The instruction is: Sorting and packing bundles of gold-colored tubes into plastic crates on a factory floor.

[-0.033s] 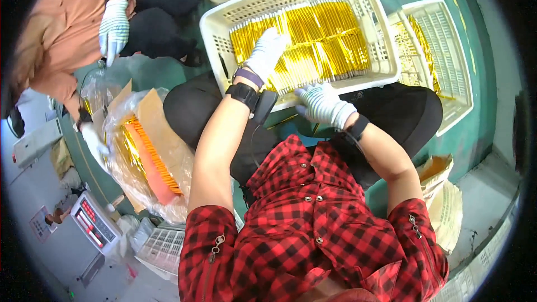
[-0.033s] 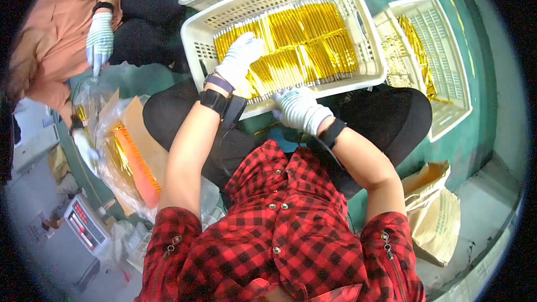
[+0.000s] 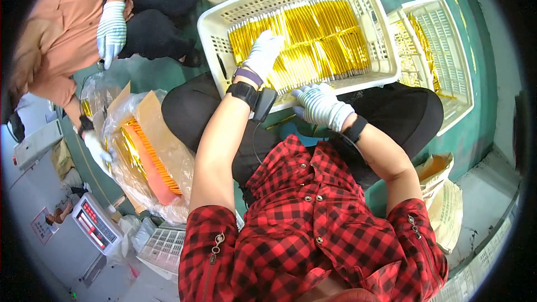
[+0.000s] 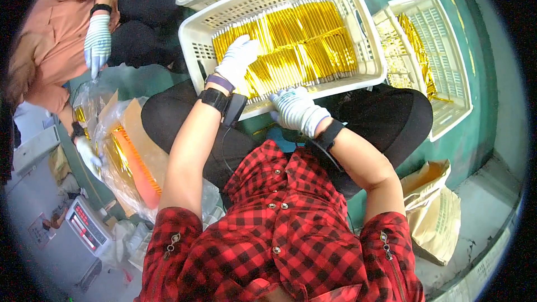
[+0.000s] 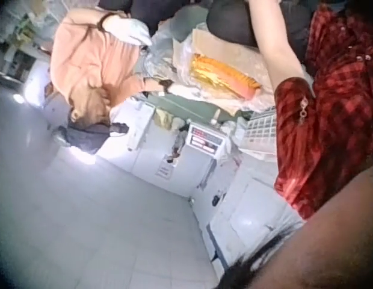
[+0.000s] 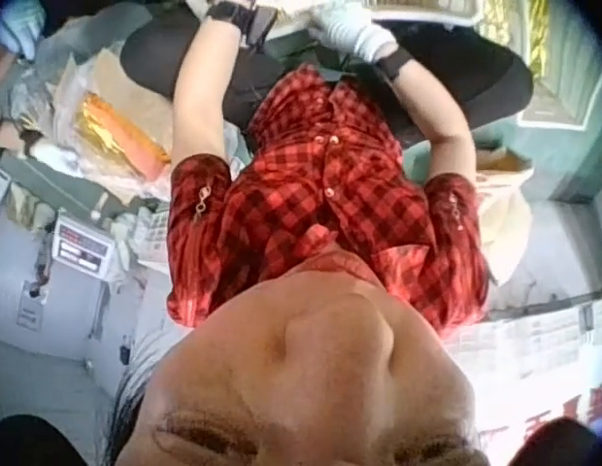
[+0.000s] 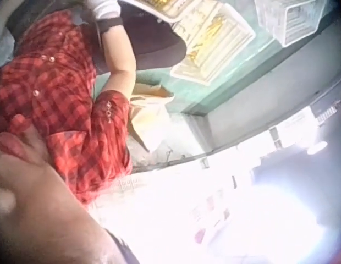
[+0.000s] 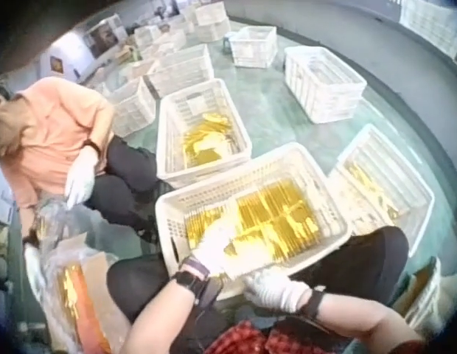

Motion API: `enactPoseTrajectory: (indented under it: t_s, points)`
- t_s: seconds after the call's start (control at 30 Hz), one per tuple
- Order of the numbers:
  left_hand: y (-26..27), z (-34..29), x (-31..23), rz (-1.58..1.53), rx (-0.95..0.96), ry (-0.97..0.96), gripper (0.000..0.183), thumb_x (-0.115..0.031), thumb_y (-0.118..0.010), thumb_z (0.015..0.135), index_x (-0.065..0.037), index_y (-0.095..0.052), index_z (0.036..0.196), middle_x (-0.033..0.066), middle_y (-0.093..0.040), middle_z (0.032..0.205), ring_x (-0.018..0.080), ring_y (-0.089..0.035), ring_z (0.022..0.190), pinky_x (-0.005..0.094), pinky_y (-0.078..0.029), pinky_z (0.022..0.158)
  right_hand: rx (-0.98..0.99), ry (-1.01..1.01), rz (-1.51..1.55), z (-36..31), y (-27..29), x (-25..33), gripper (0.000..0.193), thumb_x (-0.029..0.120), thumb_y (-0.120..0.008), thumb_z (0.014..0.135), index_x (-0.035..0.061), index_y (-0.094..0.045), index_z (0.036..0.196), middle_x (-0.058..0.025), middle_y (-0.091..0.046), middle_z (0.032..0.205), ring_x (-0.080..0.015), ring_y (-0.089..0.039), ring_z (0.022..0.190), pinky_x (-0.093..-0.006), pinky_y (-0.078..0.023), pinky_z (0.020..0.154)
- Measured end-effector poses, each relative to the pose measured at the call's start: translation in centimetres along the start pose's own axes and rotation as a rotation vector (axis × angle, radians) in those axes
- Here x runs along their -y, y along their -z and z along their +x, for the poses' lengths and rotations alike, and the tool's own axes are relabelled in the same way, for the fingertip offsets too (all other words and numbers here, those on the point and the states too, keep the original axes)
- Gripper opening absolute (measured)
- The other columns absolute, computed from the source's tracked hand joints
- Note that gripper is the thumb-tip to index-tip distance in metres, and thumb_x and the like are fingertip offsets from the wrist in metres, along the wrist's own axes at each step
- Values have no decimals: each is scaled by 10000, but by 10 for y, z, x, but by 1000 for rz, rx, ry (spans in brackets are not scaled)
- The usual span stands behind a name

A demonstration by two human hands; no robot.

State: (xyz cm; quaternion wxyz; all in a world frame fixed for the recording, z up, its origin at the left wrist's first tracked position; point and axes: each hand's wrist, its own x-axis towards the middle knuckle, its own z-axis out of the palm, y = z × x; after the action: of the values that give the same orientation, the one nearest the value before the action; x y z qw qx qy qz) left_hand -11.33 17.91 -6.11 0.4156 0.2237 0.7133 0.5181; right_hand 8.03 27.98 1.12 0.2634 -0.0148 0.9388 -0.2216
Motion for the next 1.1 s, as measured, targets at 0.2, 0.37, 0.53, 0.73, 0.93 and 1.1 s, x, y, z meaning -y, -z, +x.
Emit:
enactPoseTrajectory:
  t_s: [0.2,0.37,0.53,0.73,0.93,1.1]
  points:
    - [-10,17,140,625,-144,-180,377,-130,-517,887,-129,-569,1261,82,-634,938,263,-605,951,439,-485,839,-52,71,339,15,-10,-24,398,348,-556,892,75,-613,1176,-174,-659,1092,-342,-620,1038,-435,-478,888]
    - [-9,13,123,-906,-352,306,338,-188,-474,965,-176,-522,1299,83,-642,881,209,-630,803,385,-547,691,-231,-25,554,28,-7,-93,295,258,-563,898,32,-658,1063,-196,-684,921,-333,-665,861,-405,-508,801]
    - [6,-3,106,-725,-701,404,264,-155,-629,890,-123,-523,1130,82,-614,953,223,-612,803,353,-517,654,-151,-394,720,77,29,-138,303,273,-608,872,20,-678,1023,-160,-696,913,-253,-651,864,-370,-498,804]
    - [-5,-10,113,-793,-563,406,259,-110,-616,892,-118,-531,1137,76,-601,958,221,-604,825,353,-527,722,-96,-401,510,109,-3,-153,348,227,-600,860,58,-638,1161,-204,-675,1064,-343,-643,1014,-376,-494,895]
    - [-20,25,89,-560,-496,410,289,-139,-634,889,-67,-534,1151,73,-606,1010,212,-593,947,321,-501,825,-486,-498,566,123,-13,-164,323,191,-597,849,78,-644,1148,-198,-667,1072,-352,-629,1022,-386,-484,915]
    - [-25,59,96,-307,-477,295,455,-154,-639,876,-9,-490,1281,118,-594,1154,199,-555,1029,316,-443,891,-736,-799,572,133,-6,-194,462,217,-642,844,1,-552,1242,-258,-591,1207,-381,-554,1152,-406,-431,988]
